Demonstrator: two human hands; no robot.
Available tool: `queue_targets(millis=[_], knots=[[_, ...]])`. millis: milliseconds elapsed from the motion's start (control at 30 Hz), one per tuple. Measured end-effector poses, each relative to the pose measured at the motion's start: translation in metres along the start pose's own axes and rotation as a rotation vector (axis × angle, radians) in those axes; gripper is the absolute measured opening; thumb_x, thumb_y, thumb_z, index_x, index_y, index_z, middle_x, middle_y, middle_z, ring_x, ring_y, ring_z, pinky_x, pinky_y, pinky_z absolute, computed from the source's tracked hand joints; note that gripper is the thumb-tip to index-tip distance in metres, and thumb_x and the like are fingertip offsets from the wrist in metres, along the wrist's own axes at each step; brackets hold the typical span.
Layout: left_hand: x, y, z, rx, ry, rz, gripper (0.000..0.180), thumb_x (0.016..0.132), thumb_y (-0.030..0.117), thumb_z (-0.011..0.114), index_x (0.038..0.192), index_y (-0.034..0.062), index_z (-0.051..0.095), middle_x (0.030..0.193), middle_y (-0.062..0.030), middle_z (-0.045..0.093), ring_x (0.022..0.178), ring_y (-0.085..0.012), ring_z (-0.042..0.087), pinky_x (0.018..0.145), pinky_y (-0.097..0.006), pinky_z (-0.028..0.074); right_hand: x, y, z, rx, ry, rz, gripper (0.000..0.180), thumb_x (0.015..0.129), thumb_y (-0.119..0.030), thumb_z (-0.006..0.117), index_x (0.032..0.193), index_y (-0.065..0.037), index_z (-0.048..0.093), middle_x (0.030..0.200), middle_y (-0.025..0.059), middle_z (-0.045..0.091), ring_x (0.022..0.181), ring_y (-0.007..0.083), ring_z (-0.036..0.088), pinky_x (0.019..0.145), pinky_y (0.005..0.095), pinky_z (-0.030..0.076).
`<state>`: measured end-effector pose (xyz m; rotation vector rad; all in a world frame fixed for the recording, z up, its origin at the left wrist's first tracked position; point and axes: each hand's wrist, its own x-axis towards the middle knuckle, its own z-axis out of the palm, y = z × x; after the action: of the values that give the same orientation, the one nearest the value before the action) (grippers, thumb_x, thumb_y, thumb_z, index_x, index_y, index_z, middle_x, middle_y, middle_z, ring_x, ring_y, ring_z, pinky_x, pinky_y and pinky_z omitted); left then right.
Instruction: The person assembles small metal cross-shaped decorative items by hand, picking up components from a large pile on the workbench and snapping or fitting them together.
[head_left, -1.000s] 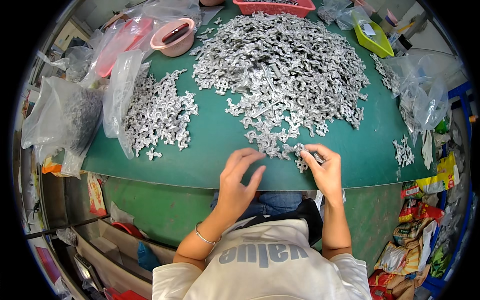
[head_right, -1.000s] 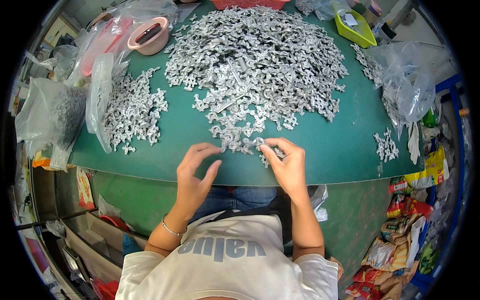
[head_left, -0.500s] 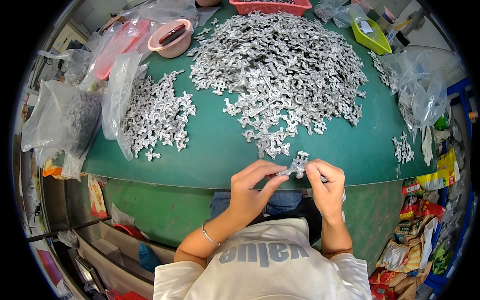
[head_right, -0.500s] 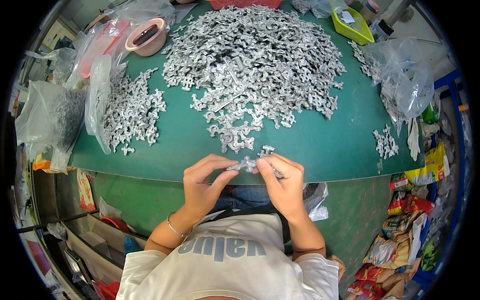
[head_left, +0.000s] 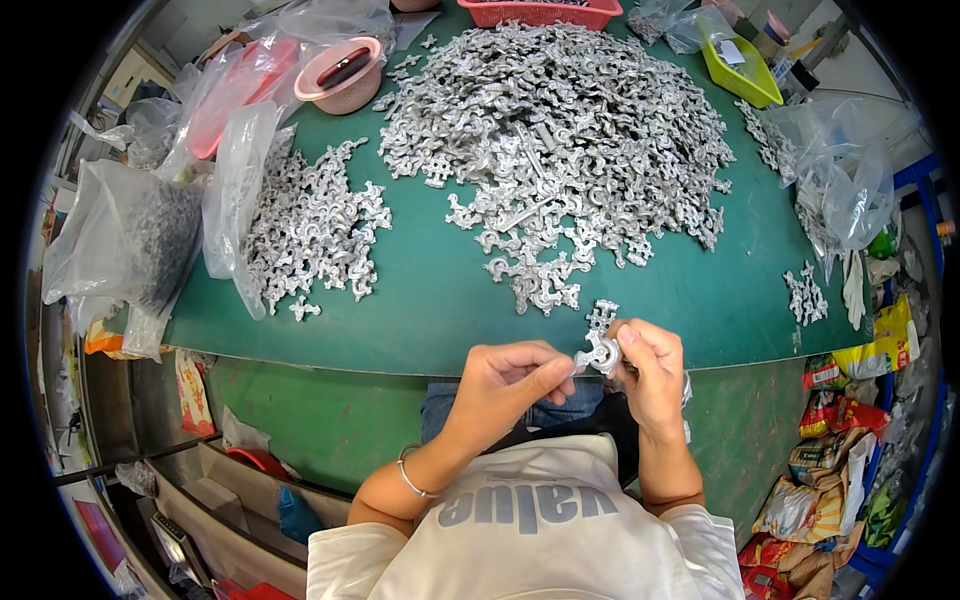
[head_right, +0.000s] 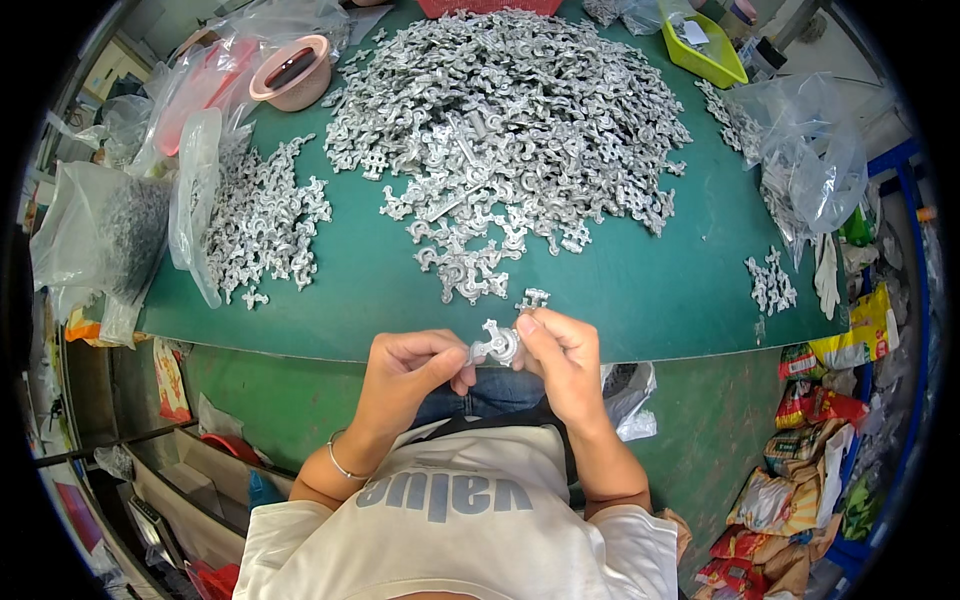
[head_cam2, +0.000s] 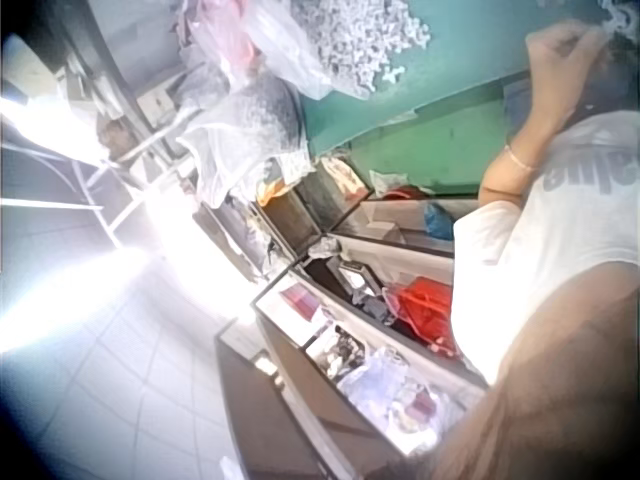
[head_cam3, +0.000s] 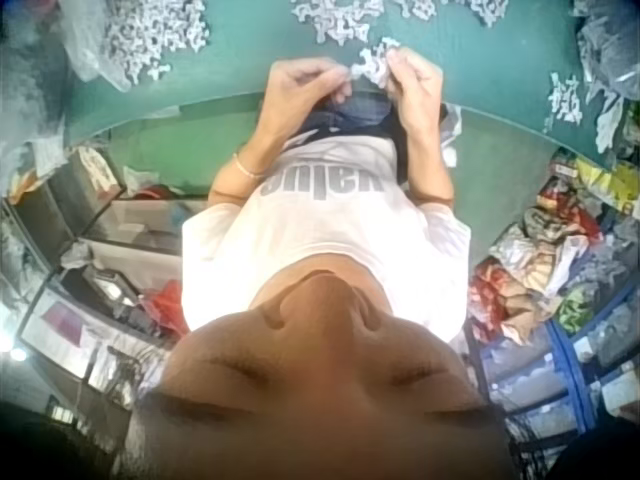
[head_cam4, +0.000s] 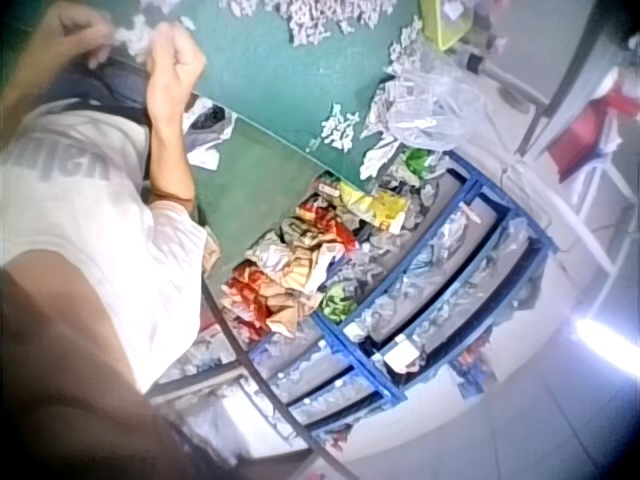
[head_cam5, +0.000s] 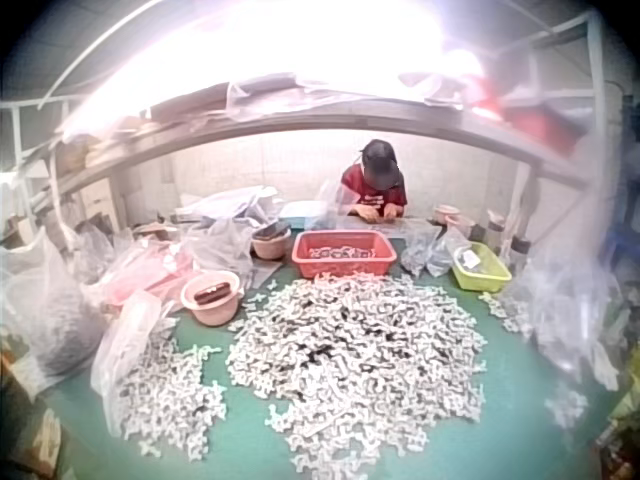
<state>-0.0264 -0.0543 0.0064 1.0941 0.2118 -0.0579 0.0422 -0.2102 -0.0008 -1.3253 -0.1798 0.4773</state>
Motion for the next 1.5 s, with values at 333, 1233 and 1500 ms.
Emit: queue_targets(millis=[333, 1233, 1500], knots=[[-0.006, 0.004, 0.004, 0.015, -0.013, 0.043, 0.009, 0.080, -0.002, 0.055, 0.080, -0.0079, 0.062, 0.073, -0.0118, 0.059, 0.062, -0.0129, 0.054, 0.057, -0.023, 0.045, -0.001, 0.000, 0.001, 0.117, -0.049, 0.040, 0.027, 0.089, -0.017, 0.047, 0.070, 0.000, 0.055, 0.055, 0.0017, 0.051, 0.041, 0.0012, 0.029, 0.038, 0.0191, 0.018], [-0.016, 0.000, 0.013, 0.137, -0.202, 0.062, 0.013, 0.070, 0.000, 0.069, 0.079, -0.0052, 0.061, 0.077, -0.0078, 0.059, 0.066, -0.0106, 0.053, 0.056, -0.021, 0.041, -0.006, -0.007, 0.005, 0.050, -0.089, 0.052, 0.034, 0.082, -0.020, 0.049, 0.054, 0.000, 0.046, 0.055, 0.0067, 0.047, 0.047, 0.0081, 0.032, 0.044, 0.0238, 0.024], [-0.016, -0.001, 0.013, 0.089, -0.245, 0.057, 0.012, 0.070, 0.000, 0.069, 0.076, -0.0052, 0.060, 0.076, -0.0078, 0.059, 0.065, -0.0104, 0.052, 0.056, -0.022, 0.040, -0.008, -0.009, 0.005, 0.081, -0.104, 0.059, 0.033, 0.081, -0.019, 0.050, 0.054, 0.001, 0.047, 0.055, 0.0081, 0.048, 0.047, 0.0083, 0.033, 0.044, 0.0241, 0.025]])
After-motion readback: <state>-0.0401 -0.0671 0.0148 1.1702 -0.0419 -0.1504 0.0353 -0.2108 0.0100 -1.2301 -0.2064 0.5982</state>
